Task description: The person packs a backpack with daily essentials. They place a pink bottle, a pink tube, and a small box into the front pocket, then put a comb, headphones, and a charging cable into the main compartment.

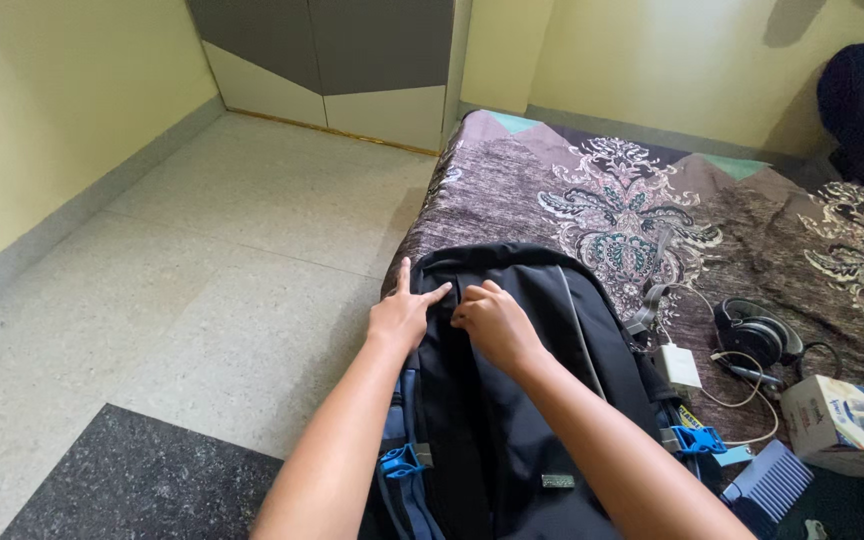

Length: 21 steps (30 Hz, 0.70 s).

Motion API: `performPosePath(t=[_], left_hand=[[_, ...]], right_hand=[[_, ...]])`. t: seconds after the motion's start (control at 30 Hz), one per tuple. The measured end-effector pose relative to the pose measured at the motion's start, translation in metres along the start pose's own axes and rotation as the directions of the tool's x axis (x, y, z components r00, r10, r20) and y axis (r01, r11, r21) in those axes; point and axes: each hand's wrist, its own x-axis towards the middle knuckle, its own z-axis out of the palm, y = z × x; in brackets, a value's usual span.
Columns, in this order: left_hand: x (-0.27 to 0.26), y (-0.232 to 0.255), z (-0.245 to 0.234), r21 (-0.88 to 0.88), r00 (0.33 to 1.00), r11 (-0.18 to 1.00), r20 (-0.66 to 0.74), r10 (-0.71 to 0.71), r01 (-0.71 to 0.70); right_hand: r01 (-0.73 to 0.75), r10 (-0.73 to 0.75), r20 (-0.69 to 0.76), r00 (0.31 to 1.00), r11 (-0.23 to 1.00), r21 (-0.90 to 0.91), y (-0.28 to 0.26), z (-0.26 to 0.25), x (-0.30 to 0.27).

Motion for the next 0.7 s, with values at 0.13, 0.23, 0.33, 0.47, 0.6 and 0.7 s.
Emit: performPosePath(t=[0.13,0.23,0.33,0.47,0.6,0.7], left_hand=[[0.006,0.001,0.012,-0.012,0.999,1.000,-0.051,-0.012,0.011],[0.007,0.001,0.018,-0.021,0.996,1.000,-0.090,-0.021,0.019],[0.006,0.002,0.023,-0.039,0.995,0.998,-0.088,-0.042,0.039],[0.009,0.002,0.025,-0.042,0.994,0.998,-0.096,-0.047,0.043],[0.005,0.001,0.024,-0.062,0.995,0.997,-0.081,-0.053,0.048],[-0.004,0.006,0.019,0.044,0.989,0.999,-0.147,-0.016,0.023]], right_hand=[[0.006,-0.006,-0.003,1.000,0.999,0.046,-0.008,-0.007,-0.013],[-0.029,0.028,0.013,1.000,0.998,0.057,-0.020,-0.015,-0.023],[-0.037,0.037,0.025,0.999,0.999,0.017,-0.032,-0.024,-0.034],[-0.060,0.061,0.009,0.998,0.997,-0.052,-0.051,-0.034,-0.049],[-0.069,0.069,-0.002,0.998,0.997,-0.040,-0.065,-0.041,-0.068],[-0.094,0.094,-0.003,0.996,0.995,-0.021,-0.072,-0.043,-0.085]])
